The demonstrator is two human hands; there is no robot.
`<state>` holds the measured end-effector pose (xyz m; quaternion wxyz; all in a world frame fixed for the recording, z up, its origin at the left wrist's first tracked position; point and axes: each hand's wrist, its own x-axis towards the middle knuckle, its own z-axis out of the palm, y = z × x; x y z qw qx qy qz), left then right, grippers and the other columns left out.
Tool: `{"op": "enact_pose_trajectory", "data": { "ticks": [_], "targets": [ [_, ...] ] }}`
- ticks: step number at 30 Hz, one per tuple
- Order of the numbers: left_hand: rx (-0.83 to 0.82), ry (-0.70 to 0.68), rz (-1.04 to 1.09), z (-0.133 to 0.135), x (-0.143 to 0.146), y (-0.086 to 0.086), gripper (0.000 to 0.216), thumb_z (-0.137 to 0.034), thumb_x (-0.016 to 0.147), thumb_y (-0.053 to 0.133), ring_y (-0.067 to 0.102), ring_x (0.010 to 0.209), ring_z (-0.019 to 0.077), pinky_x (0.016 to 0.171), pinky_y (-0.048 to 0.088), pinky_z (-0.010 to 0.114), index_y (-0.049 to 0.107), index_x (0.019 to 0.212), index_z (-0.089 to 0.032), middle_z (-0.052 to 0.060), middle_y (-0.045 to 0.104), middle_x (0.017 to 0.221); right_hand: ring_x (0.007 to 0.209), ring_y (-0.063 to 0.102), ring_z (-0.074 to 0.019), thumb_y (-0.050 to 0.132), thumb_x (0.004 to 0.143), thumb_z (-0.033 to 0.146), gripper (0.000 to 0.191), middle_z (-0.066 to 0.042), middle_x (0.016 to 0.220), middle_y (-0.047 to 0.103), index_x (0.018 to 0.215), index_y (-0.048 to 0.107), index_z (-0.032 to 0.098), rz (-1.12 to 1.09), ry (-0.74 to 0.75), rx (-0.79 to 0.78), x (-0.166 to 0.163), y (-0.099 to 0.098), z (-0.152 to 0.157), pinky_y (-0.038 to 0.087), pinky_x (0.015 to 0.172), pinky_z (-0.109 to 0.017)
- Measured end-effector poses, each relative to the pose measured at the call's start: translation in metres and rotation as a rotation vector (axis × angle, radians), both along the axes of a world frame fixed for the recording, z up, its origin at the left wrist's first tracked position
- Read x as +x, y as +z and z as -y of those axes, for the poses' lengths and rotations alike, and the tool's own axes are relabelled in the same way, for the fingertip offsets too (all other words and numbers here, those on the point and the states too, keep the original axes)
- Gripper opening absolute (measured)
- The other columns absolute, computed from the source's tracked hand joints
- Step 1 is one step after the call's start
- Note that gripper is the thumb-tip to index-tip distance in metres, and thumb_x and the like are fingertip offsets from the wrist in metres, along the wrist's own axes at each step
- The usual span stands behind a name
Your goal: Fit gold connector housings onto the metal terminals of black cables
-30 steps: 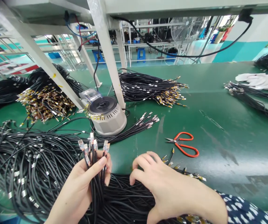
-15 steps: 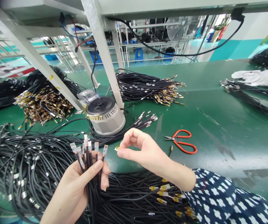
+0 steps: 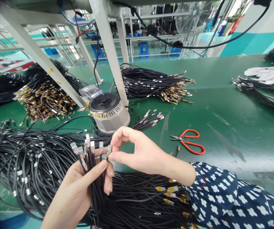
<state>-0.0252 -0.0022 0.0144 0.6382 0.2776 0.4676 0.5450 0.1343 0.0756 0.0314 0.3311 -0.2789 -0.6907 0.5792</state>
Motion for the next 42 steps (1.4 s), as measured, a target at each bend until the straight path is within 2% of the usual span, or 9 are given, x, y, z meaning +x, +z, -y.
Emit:
{"op": "enact_pose_trajectory", "data": {
  "ticks": [10, 21, 28, 31, 35, 39, 42],
  "targets": [
    [-0.014, 0.028, -0.026, 0.001, 0.006, 0.006, 0.020, -0.017, 0.078, 0.071, 0.058, 0.036, 0.0123, 0.039, 0.048, 0.021, 0.069, 0.098, -0.012, 0.002, 0.067, 0.056, 0.078, 0.056, -0.0126, 0.067, 0.079, 0.011, 0.018, 0.002, 0.081, 0.057, 0.084, 0.051, 0.019, 0.006, 0.020, 0.028, 0.002, 0.002, -0.003, 0.045, 0.080, -0.028],
    [0.007, -0.014, -0.002, 0.002, 0.001, 0.000, 0.024, -0.019, 0.080, 0.071, 0.061, 0.038, 0.0134, 0.041, 0.049, 0.022, 0.067, 0.103, -0.013, 0.003, 0.070, 0.059, 0.080, 0.056, -0.0123, 0.065, 0.080, 0.012, 0.017, 0.002, 0.082, 0.058, 0.086, 0.050, 0.019, 0.112, -0.041, 0.056, 0.001, 0.008, 0.002, 0.045, 0.079, -0.027],
    [0.004, -0.005, 0.017, 0.001, 0.001, 0.000, 0.023, -0.019, 0.080, 0.071, 0.060, 0.038, 0.0126, 0.041, 0.049, 0.021, 0.067, 0.101, -0.013, 0.003, 0.070, 0.059, 0.080, 0.058, -0.0143, 0.067, 0.078, 0.015, 0.019, 0.002, 0.081, 0.061, 0.086, 0.050, 0.019, 0.180, -0.105, -0.009, -0.003, 0.006, 0.002, 0.046, 0.077, -0.030],
    [-0.001, 0.009, 0.040, 0.001, 0.002, -0.001, 0.021, -0.020, 0.079, 0.072, 0.059, 0.037, 0.0122, 0.040, 0.048, 0.021, 0.067, 0.098, -0.013, 0.003, 0.070, 0.058, 0.081, 0.059, -0.0141, 0.070, 0.077, 0.018, 0.022, 0.001, 0.082, 0.063, 0.087, 0.051, 0.018, 0.104, -0.095, -0.092, -0.003, 0.000, 0.001, 0.047, 0.078, -0.029],
    [-0.013, 0.035, 0.043, -0.001, 0.001, -0.001, 0.020, -0.020, 0.078, 0.073, 0.058, 0.038, 0.0113, 0.040, 0.047, 0.020, 0.068, 0.096, -0.013, 0.002, 0.069, 0.058, 0.089, 0.061, -0.0162, 0.064, 0.084, 0.026, 0.015, -0.004, 0.093, 0.065, 0.092, 0.055, 0.017, -0.029, -0.120, -0.259, -0.001, -0.011, 0.002, 0.047, 0.084, -0.033],
    [-0.031, 0.039, 0.043, 0.000, -0.003, -0.001, 0.012, -0.022, 0.078, 0.073, 0.058, 0.039, 0.0111, 0.041, 0.049, 0.020, 0.070, 0.084, -0.013, 0.002, 0.068, 0.058, 0.091, 0.061, -0.0177, 0.061, 0.086, 0.034, 0.020, -0.006, 0.097, 0.065, 0.095, 0.061, 0.016, -0.044, -0.198, -0.320, -0.003, -0.020, 0.005, 0.046, 0.087, -0.036],
    [-0.034, 0.041, 0.026, 0.001, -0.003, 0.001, 0.013, -0.023, 0.077, 0.074, 0.057, 0.038, 0.0109, 0.041, 0.048, 0.020, 0.070, 0.083, -0.012, 0.002, 0.067, 0.058, 0.091, 0.062, -0.0193, 0.063, 0.084, 0.038, 0.023, -0.007, 0.092, 0.067, 0.089, 0.064, 0.015, -0.068, -0.164, -0.331, -0.007, -0.022, 0.008, 0.045, 0.090, -0.037]
  ]
}}
